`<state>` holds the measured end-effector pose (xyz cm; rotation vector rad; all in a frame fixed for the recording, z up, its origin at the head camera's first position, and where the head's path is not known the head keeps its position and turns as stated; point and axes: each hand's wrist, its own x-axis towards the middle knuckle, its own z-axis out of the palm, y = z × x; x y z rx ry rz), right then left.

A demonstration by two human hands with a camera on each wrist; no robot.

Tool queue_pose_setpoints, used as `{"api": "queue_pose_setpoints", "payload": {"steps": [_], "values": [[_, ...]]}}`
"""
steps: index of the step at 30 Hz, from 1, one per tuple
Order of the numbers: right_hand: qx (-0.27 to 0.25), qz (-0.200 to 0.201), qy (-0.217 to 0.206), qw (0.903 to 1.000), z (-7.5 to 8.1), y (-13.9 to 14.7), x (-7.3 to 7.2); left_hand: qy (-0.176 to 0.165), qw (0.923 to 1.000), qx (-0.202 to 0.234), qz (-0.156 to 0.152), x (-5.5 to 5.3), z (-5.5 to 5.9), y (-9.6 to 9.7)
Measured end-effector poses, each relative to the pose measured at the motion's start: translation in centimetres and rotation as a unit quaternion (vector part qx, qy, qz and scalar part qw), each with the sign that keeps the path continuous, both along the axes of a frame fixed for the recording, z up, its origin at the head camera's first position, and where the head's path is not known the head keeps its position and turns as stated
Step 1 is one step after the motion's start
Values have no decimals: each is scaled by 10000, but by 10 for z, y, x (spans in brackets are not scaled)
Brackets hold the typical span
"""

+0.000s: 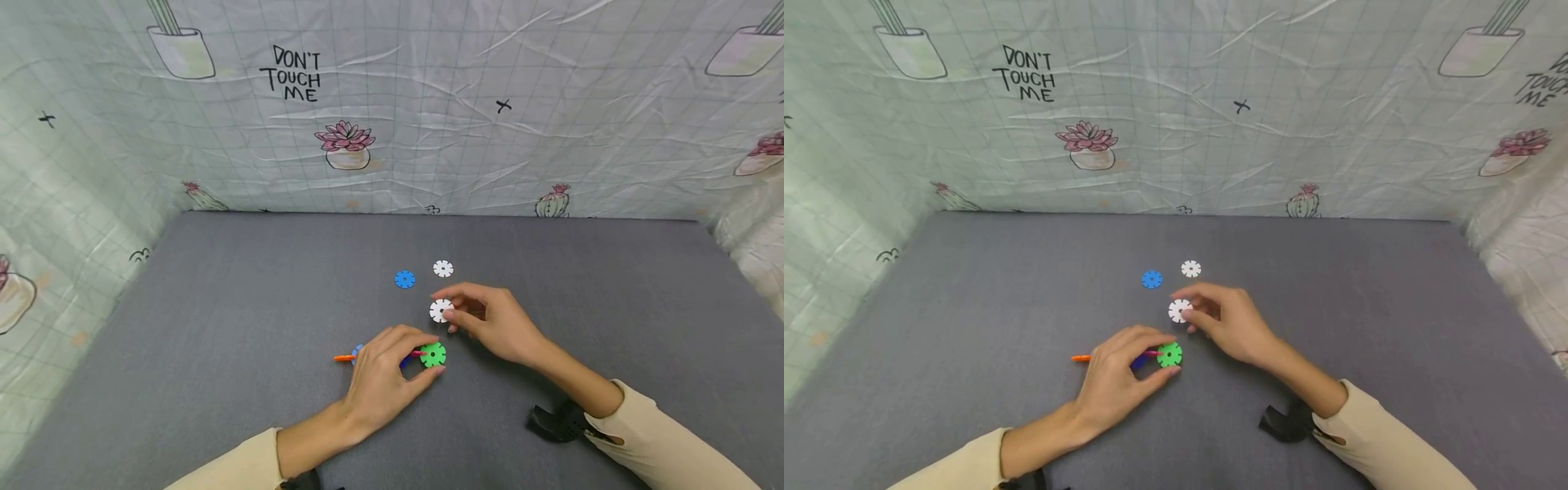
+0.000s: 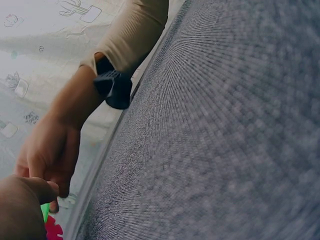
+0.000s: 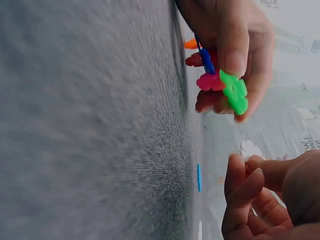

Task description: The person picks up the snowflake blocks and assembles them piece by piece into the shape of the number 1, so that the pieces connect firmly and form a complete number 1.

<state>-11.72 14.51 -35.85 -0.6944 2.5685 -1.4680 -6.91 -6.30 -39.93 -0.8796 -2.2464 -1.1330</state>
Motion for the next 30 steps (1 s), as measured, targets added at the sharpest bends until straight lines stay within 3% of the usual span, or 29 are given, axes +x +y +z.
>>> {"api": "queue_pose_setpoints", "payload": {"steps": [8, 18, 30], "values": [[-243, -105, -17, 9996, 4, 12, 20, -323, 9995, -24, 21, 0, 0, 1], [-651, -12, 184, 9977, -3, 20, 47, -257, 9996, -116, 45, 1, -3, 2], [-1312, 541, 349, 9893, -29, 19, 45, -254, 9994, -217, 112, 2, -1, 1]]}}
